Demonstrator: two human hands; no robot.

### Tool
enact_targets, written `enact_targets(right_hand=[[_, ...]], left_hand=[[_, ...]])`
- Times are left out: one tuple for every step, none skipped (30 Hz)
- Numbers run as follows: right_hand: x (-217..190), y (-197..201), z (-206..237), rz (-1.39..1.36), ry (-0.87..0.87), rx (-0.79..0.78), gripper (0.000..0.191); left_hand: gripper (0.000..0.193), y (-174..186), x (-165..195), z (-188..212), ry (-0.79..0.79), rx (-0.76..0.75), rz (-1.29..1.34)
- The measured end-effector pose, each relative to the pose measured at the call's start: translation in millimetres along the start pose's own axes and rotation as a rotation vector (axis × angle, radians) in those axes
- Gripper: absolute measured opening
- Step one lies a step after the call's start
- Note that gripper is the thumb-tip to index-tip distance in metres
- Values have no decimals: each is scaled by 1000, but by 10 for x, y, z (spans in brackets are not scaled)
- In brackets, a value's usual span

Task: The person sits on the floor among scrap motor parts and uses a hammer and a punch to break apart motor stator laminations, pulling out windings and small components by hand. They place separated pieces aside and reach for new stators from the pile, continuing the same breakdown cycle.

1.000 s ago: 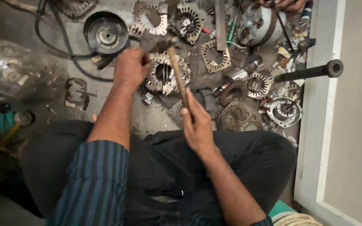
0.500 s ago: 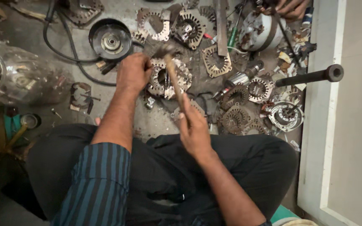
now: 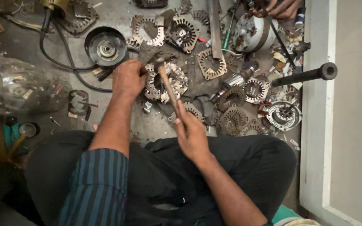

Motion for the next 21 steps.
enact_targets(right_hand=[[9,1,9,4,-40,-12,55],[-12,9,20,-6,65,35,55],[-37,15,30,-22,172,79,54],[-61,14,41,-38,281,127,54],[-57,-16,42,-11,213,74,55],[-50,-54,29,18,149,26,56],[-39,-76,16,50,88,-16,57],[-33,-80,17,47,67,-19,57],[-26,-84,25,45,42,-27,56],[-18,-89,23,44,20,-37,55],[-21,-82,34,5,59,-15,55],[-24,-79,38,-36,98,5,54],[-27,-76,50,-79,132,25,54],[-32,-81,55,-62,175,47,54],[-39,-85,56,-45,223,73,53],[-45,-89,56,-27,273,104,53],[-37,-105,48,-19,253,70,54],[-27,-117,41,-9,231,41,54],[-16,-127,36,2,208,12,54],[7,-123,34,-12,141,4,54],[32,-119,33,-26,76,-10,54]], left_hand=[[15,10,9,10,-25,18,-4],[13,17,13,17,-44,37,-12],[12,26,13,27,-60,56,-24],[11,28,-1,35,-45,52,-27],[10,24,-12,40,-35,46,-27],[10,22,-28,37,-32,42,-27],[11,23,-42,34,-43,44,-27],[13,18,-53,26,-56,44,-24],[15,10,-62,29,-66,41,-19],[13,8,-69,24,-72,42,-25],[12,1,-72,28,-72,40,-29],[11,0,-72,26,-70,37,-35],[11,0,-66,31,-68,44,-24],[11,4,-58,29,-68,53,-13],[11,11,-44,27,-72,68,-4],[13,14,-34,24,-65,63,-17],[15,19,-23,20,-63,54,-29],[18,21,-13,15,-67,44,-39],[17,23,-4,9,-84,39,-48],[16,26,-4,10,-93,37,-58],[15,26,-7,11,-97,38,-69]])
Point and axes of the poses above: each hand's wrist, its own z-axis away from the middle knuckle, its own y-axis out of the back of the hand, x = y × z, the point moved 2 cm from there along -z, towards the middle knuckle, and after that the axes turned 3 degrees about -x, right-handed, at the moved point
